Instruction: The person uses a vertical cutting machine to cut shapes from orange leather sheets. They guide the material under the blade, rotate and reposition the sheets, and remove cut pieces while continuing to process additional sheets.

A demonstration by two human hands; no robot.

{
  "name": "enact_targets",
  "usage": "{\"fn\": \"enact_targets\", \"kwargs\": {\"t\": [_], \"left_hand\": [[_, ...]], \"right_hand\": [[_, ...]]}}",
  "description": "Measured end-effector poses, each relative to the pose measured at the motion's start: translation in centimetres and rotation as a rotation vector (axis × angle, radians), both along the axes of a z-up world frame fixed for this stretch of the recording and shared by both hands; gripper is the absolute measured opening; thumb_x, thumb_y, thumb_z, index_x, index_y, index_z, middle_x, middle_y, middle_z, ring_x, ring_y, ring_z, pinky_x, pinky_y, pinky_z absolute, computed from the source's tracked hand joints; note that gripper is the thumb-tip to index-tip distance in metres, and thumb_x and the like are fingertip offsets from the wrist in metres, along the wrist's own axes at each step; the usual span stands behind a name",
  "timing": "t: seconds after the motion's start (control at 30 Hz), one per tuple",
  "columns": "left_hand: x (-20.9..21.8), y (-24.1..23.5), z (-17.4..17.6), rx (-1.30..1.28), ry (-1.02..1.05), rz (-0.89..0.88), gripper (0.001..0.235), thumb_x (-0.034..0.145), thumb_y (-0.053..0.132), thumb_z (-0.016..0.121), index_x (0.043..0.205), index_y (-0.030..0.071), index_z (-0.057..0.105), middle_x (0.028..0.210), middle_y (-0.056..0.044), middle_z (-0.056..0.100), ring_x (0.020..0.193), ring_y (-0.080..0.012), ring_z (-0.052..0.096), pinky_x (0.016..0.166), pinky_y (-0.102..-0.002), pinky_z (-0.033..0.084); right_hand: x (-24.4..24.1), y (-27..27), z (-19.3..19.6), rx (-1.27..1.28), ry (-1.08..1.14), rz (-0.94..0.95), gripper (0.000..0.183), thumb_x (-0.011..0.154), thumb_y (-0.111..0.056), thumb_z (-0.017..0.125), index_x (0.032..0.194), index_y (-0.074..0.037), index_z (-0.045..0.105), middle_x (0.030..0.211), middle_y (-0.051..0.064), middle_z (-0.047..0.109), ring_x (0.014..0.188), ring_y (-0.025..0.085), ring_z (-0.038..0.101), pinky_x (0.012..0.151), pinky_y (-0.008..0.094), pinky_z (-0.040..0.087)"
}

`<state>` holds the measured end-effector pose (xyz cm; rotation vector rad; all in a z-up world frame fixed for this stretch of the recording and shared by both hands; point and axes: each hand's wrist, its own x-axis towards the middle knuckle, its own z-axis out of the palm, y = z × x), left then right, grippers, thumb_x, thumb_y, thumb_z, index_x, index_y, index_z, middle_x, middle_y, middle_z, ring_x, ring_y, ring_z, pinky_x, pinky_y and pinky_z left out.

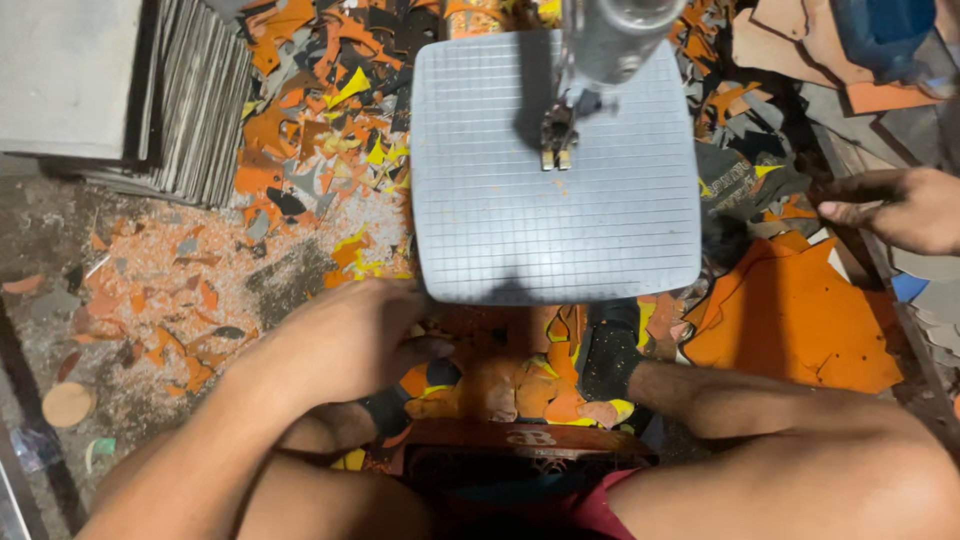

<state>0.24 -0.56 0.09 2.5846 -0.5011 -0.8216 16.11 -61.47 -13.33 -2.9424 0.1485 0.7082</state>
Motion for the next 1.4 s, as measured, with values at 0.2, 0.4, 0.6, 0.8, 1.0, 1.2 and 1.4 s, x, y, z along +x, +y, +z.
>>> {"fn": "enact_targets", "kwargs": {"t": [0.2,0.4,0.6,0.8,1.0,1.2,1.4], "left_hand": [[1.4,0.3,0.0,-0.038,0.035,0.002,0.040,0.087,0.047,0.070,0.110,0.016,0.078,0.097,-0.016,0.077,0.091,-0.0388,0.071,0.082,-0.047,0.055],[3.3,-1.7,0.5,0.247,0.283,0.129,0.047,0.084,0.050,0.072,0.106,0.009,0.078,0.093,-0.015,0.081,0.090,-0.0280,0.076,0.084,-0.040,0.060],[4.3,-3.2,0.1,0.221,0.296,0.201,0.044,0.082,0.051,0.079,0.108,0.015,0.081,0.099,-0.008,0.084,0.092,-0.0223,0.080,0.085,-0.037,0.060],[4.8,-3.0,-0.2,0.143,0.287,0.187,0.042,0.076,0.045,0.080,0.110,0.020,0.083,0.101,-0.005,0.085,0.092,-0.0218,0.081,0.085,-0.036,0.060],[4.8,-2.6,-0.2,0.168,0.282,0.168,0.040,0.078,0.048,0.081,0.106,0.019,0.083,0.098,-0.007,0.084,0.090,-0.0228,0.080,0.084,-0.037,0.060],[4.5,-3.0,0.6,0.255,0.293,0.139,0.045,0.083,0.054,0.076,0.103,0.014,0.081,0.091,-0.011,0.082,0.087,-0.0255,0.080,0.083,-0.040,0.060],[3.6,-1.9,0.9,0.282,0.213,0.045,0.053,0.084,0.059,0.070,0.111,0.015,0.078,0.093,-0.014,0.080,0.095,-0.0319,0.075,0.090,-0.042,0.058]], "right_hand": [[-5.9,-8.1,-6.6,0.269,0.023,-0.067,0.047,0.091,-0.040,0.068,0.121,-0.006,0.080,0.105,0.016,0.080,0.103,0.033,0.079,0.092,0.045,0.061],[-12.9,-7.7,-17.9,0.168,0.038,-0.464,0.068,0.101,-0.048,0.062,0.148,0.000,0.052,0.145,0.028,0.057,0.134,0.039,0.053,0.111,0.046,0.041],[-17.8,-3.6,-23.6,0.171,0.019,-0.697,0.070,0.100,-0.040,0.067,0.149,0.006,0.046,0.142,0.030,0.057,0.131,0.038,0.055,0.110,0.042,0.044],[-20.4,0.0,-24.8,0.243,0.048,-0.753,0.069,0.098,-0.040,0.068,0.148,0.004,0.048,0.137,0.028,0.059,0.127,0.037,0.057,0.107,0.042,0.046],[-23.2,2.3,-24.0,0.298,0.044,-0.772,0.068,0.097,-0.040,0.070,0.146,0.002,0.051,0.133,0.027,0.061,0.122,0.036,0.059,0.104,0.042,0.048],[-30.3,0.6,-19.7,0.300,0.029,-0.794,0.067,0.095,-0.040,0.072,0.145,0.000,0.053,0.128,0.026,0.063,0.118,0.036,0.061,0.101,0.042,0.050],[-33.6,-5.7,-12.9,0.271,0.000,-0.712,0.066,0.094,-0.040,0.074,0.144,-0.001,0.055,0.124,0.025,0.065,0.113,0.035,0.063,0.098,0.042,0.052]]}}
